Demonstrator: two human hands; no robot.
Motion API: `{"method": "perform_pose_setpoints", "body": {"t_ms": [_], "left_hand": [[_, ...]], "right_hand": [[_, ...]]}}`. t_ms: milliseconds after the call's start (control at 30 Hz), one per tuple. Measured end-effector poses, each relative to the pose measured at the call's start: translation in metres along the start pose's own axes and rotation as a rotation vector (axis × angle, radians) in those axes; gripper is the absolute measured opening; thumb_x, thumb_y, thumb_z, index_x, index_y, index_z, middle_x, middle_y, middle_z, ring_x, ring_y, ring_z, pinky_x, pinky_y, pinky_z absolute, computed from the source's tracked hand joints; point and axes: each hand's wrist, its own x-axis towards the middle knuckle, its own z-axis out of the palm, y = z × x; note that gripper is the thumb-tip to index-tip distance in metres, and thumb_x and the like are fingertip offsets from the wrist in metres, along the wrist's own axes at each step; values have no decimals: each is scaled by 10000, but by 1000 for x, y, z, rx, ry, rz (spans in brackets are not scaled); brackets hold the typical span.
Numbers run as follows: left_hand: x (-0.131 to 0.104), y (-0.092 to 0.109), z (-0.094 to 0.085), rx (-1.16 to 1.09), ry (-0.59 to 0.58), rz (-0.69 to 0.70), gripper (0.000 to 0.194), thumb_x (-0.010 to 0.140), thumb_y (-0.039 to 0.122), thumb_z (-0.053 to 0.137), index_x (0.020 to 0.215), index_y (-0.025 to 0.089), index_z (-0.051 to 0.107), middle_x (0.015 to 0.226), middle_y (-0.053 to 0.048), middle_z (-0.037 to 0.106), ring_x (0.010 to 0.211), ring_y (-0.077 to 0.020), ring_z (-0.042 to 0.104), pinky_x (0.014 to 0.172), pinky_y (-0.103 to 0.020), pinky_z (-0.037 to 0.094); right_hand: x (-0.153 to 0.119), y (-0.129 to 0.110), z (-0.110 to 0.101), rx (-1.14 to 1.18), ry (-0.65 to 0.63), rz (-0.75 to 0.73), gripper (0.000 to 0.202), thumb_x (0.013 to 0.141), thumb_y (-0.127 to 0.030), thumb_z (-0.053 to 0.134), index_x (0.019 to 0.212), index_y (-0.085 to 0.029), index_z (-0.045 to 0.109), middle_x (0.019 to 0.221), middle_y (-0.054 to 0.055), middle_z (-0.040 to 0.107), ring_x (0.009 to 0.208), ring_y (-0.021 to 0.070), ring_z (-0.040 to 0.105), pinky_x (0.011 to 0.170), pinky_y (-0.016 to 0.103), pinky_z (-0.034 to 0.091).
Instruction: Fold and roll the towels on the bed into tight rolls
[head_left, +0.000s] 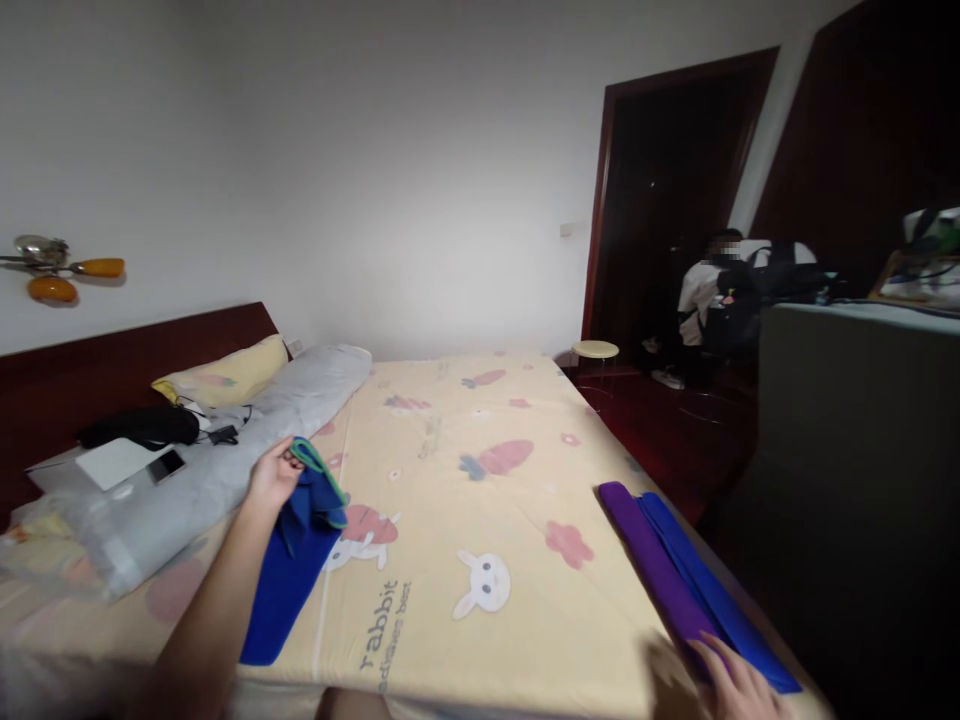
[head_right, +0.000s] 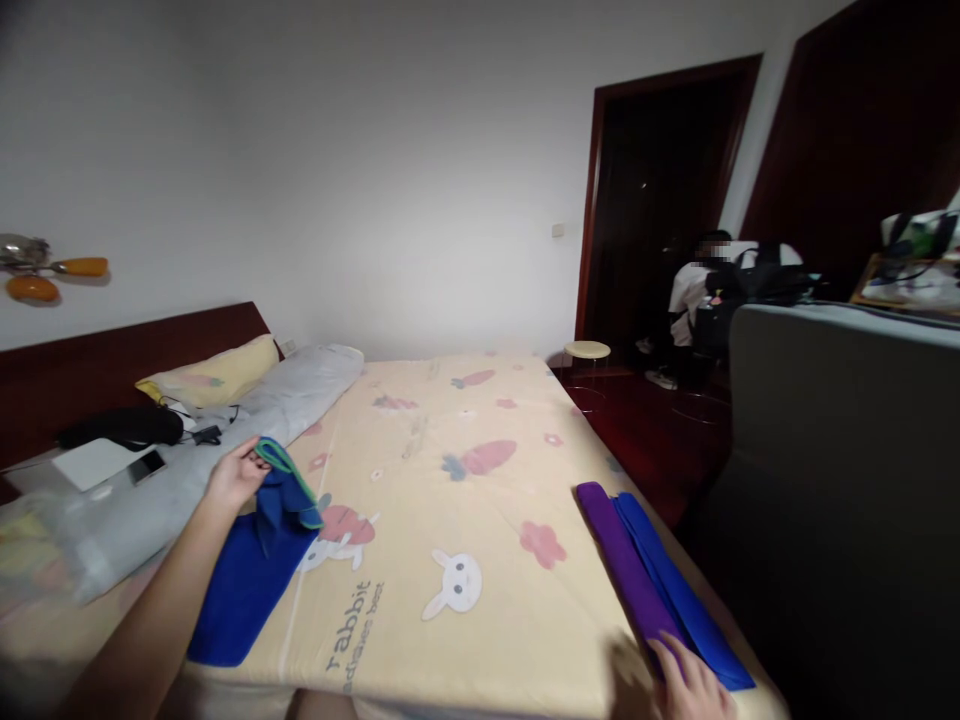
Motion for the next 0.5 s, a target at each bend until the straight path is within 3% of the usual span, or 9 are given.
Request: {"method": "perform_pose_setpoints", "body": {"t_ms": [133, 233, 300, 400, 500], "left_hand": [[-52, -51, 46, -142, -197, -89, 207, 826, 75, 539, 654, 181, 494, 563, 57, 493, 503, -67, 474, 525, -187, 417], [-105, -107, 68, -224, -296, -164, 130, 793, 91, 593, 706, 180, 555, 680, 18, 604, 640, -96, 588, 648, -223, 495], [-141, -156, 74, -320, -381, -291, 76, 772, 127, 636, 739, 179, 591, 764, -10, 656, 746, -127, 631, 740, -263, 517], [-188, -237, 66, -318, -499, -437, 155, 677, 180, 745, 714, 179, 594, 733, 8, 648, 697, -122, 615, 691, -246, 494], [-217, -307, 46, -94, -478, -541, 323, 575, 257, 836, 619, 190, 523, 579, 69, 526, 488, -54, 460, 467, -186, 318]], "right_hand": [[35, -98, 4, 534, -130, 121, 322, 750, -451, 504, 840, -221, 710, 884, 127, 746, 849, 303, 688, 758, 433, 525], [51, -186, 3, 1015, -445, 293, 404, 813, -560, 525, 924, -214, 701, 916, 116, 743, 824, 266, 684, 746, 388, 522], [57, -233, 3, 1308, -560, 374, 519, 812, -645, 503, 992, -194, 685, 937, 129, 737, 768, 250, 675, 672, 363, 505], [58, -270, 10, 1512, -492, 506, 577, 764, -705, 541, 1002, -196, 672, 1001, 120, 715, 811, 233, 655, 692, 342, 493], [49, -271, 24, 1369, -369, 580, 479, 635, -647, 716, 811, -204, 662, 802, 37, 675, 794, 205, 609, 738, 309, 476]]}}
